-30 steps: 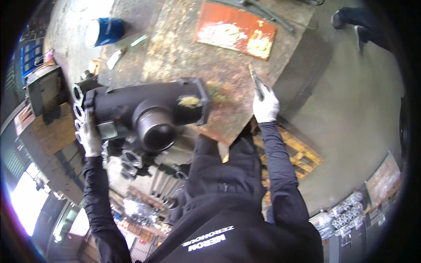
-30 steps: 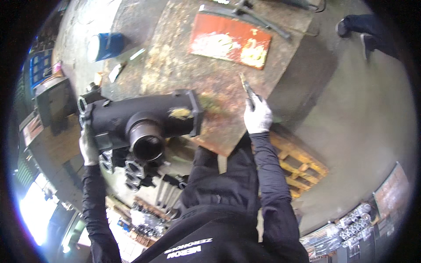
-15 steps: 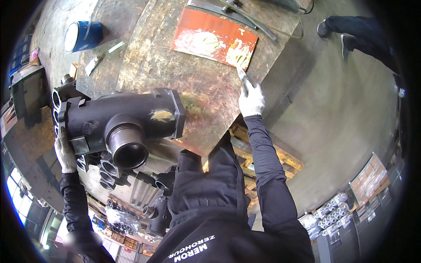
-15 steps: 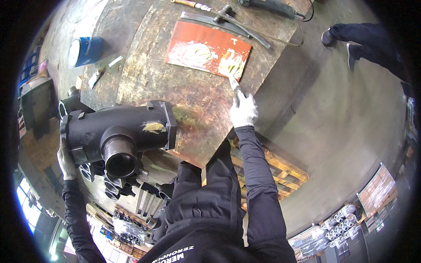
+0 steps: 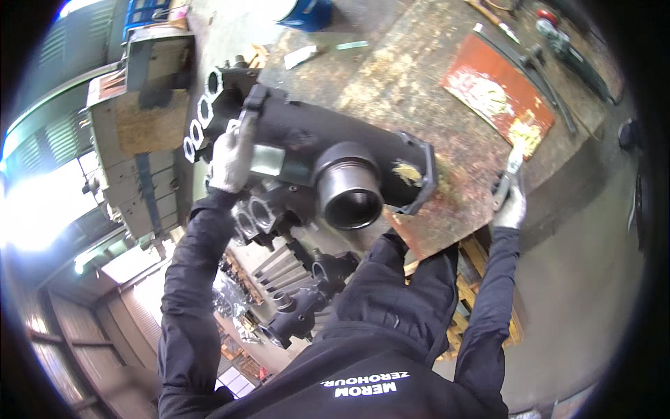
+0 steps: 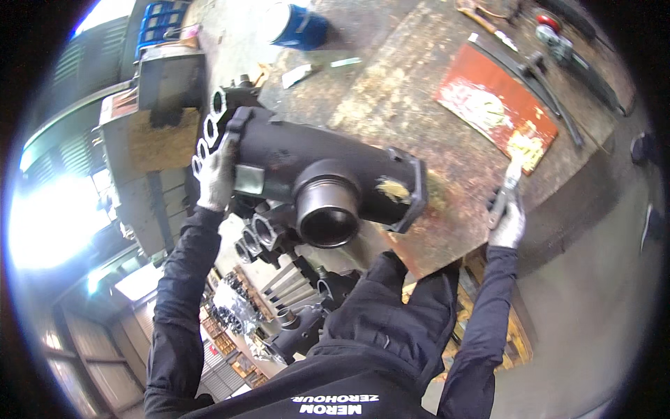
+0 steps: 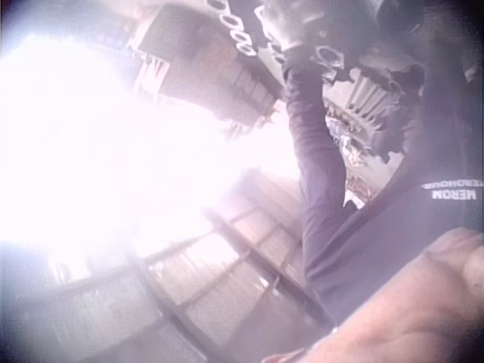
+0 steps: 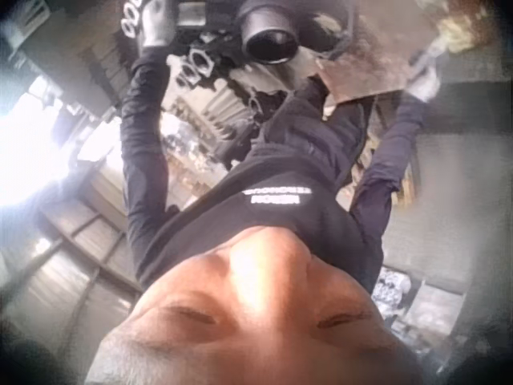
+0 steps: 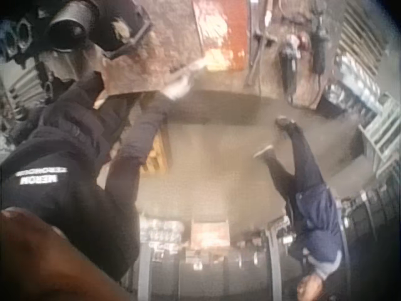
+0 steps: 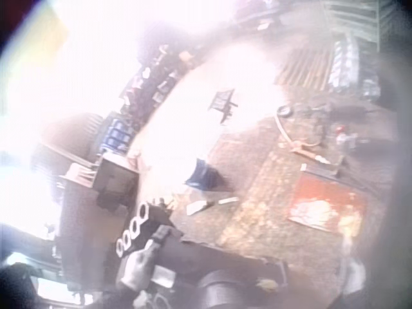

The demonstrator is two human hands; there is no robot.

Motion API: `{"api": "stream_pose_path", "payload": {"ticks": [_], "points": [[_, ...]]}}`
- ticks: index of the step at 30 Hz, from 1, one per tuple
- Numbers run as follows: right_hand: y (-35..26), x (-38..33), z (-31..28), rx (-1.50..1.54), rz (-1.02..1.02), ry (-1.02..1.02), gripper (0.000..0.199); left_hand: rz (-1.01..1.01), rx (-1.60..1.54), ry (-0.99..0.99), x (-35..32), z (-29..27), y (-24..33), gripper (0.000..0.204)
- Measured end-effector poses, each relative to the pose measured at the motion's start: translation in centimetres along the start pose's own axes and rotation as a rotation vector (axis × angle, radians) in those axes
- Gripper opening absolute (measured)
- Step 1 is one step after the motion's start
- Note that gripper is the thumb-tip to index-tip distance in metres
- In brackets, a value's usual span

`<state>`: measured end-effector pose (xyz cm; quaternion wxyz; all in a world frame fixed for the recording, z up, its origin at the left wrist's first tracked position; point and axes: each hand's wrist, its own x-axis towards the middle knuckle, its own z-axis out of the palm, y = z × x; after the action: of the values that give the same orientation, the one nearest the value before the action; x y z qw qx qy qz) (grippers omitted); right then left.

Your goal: The person applies a yellow sealant to the flange and seams of a black metal exhaust manifold using a small metal spatula. They rotate the manifold to reach different areas and spread the sealant along the edges.

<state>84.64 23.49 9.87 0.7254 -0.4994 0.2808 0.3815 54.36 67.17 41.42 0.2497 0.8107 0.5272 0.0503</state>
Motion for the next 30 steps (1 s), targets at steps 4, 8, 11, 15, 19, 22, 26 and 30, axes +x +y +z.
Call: {"api": "stream_pose_path", "payload": {"ticks": [4,8,11,15,19,22,26,30], "points": [[-2.1,-3.7,2.0,0.049,-0.066,-0.229,0.039,-0.043,0.038,-0.072,0.0,0.2,1.7,0.052],[-3.8,-8.8,7.8,-0.255,-0.186,-0.347,0.042,-0.075,-0.033,-0.103,-0.1,-0.2,2.2,0.055],[-4.4,-11.2,13.7,-0.588,-0.189,-0.533,0.032,0.044,-0.017,-0.046,-0.2,0.0,2.2,0.056],[-3.4,-11.1,22.5,-0.977,-0.561,-1.037,0.034,0.081,0.005,-0.001,-0.2,0.2,2.2,0.061],[-1.9,-9.2,29.1,-1.153,-0.832,-1.279,0.044,-0.076,-0.028,-0.047,-0.1,0.0,2.4,0.068],[-0.3,-8.0,31.6,-1.091,-0.907,-1.351,0.048,-0.071,0.060,-0.067,0.0,-0.2,2.4,0.059],[1.2,-6.2,32.5,-1.112,-1.068,-1.399,0.049,-0.134,0.004,-0.088,-0.2,-0.1,2.3,0.062],[1.5,-4.8,31.8,-1.102,-0.947,-1.442,0.050,-0.082,-0.019,-0.063,-0.2,-0.1,2.5,0.065]]}}
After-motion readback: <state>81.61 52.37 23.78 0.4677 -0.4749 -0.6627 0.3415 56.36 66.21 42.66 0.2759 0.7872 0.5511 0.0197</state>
